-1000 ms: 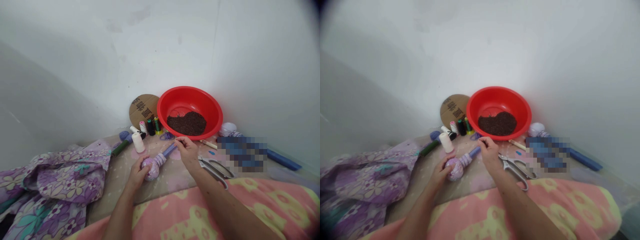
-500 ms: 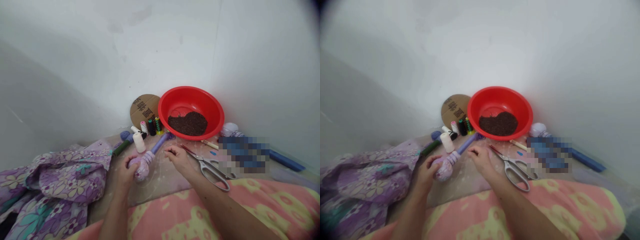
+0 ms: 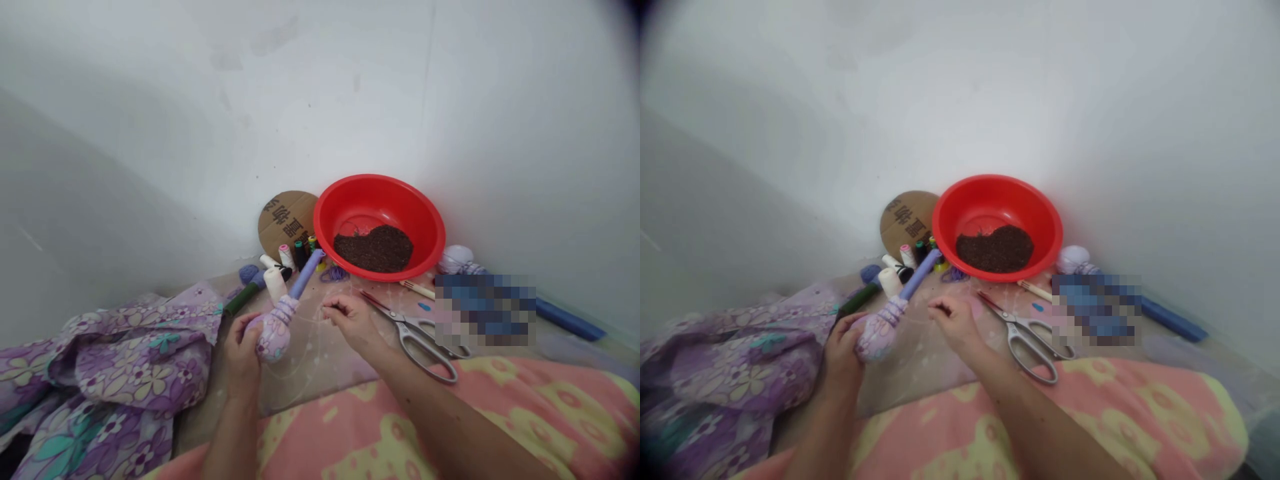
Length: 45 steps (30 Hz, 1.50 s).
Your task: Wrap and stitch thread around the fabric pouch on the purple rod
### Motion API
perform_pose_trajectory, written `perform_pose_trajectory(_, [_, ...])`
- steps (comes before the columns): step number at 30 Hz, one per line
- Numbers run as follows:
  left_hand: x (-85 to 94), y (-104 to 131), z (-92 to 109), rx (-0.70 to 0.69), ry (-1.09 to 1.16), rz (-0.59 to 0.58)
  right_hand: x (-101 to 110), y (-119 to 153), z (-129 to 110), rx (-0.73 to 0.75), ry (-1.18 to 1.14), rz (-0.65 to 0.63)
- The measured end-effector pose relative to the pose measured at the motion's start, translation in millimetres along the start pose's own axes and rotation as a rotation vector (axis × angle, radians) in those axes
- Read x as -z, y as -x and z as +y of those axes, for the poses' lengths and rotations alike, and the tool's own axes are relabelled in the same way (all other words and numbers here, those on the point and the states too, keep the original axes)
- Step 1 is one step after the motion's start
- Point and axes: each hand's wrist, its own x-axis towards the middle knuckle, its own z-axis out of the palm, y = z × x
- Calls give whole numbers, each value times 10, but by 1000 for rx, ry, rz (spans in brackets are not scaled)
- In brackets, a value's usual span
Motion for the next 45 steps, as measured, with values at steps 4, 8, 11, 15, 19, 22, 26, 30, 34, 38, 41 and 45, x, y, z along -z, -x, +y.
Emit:
perform_pose_trajectory(4, [-55,39,24,10,259,32,-10,3,-42,-6,-18,-6])
perform_pose_trajectory(8, [-151,135,5,-25,253,-104,-15,-18,-15,-64,-147,2])
perform_pose_trajectory(11, [-220,188,-75,-41,161,-255,1,-52,65,-143,-321,45])
perform_pose_trajectory(15, [-270,227,-143,-140,-56,-467,36,-91,148,-221,-464,49])
perform_pose_trajectory(19, [-277,245,-137,-199,-211,-676,38,-95,115,-279,-492,52])
perform_pose_trajectory(22, [-276,230,-146,-239,-306,-711,18,-82,62,-300,-459,33])
perform_pose_trajectory(26, [-294,205,-154,-251,-431,-674,25,-75,78,-268,-346,-20])
perform_pose_trajectory(30, [-314,210,-109,-139,-373,-698,104,-99,153,-212,-143,-82])
perform_pose_trajectory(34, [-300,186,-87,-30,-295,-672,205,-122,168,-175,29,-221])
perform_pose_trajectory(38, [-267,148,-109,46,-238,-673,257,-123,165,-107,97,-403])
perform_pose_trajectory(41, [-246,138,-122,73,-202,-683,260,-116,188,-94,170,-455])
perform_pose_trajectory(45, [-224,134,-128,76,-198,-674,256,-102,230,-162,233,-432])
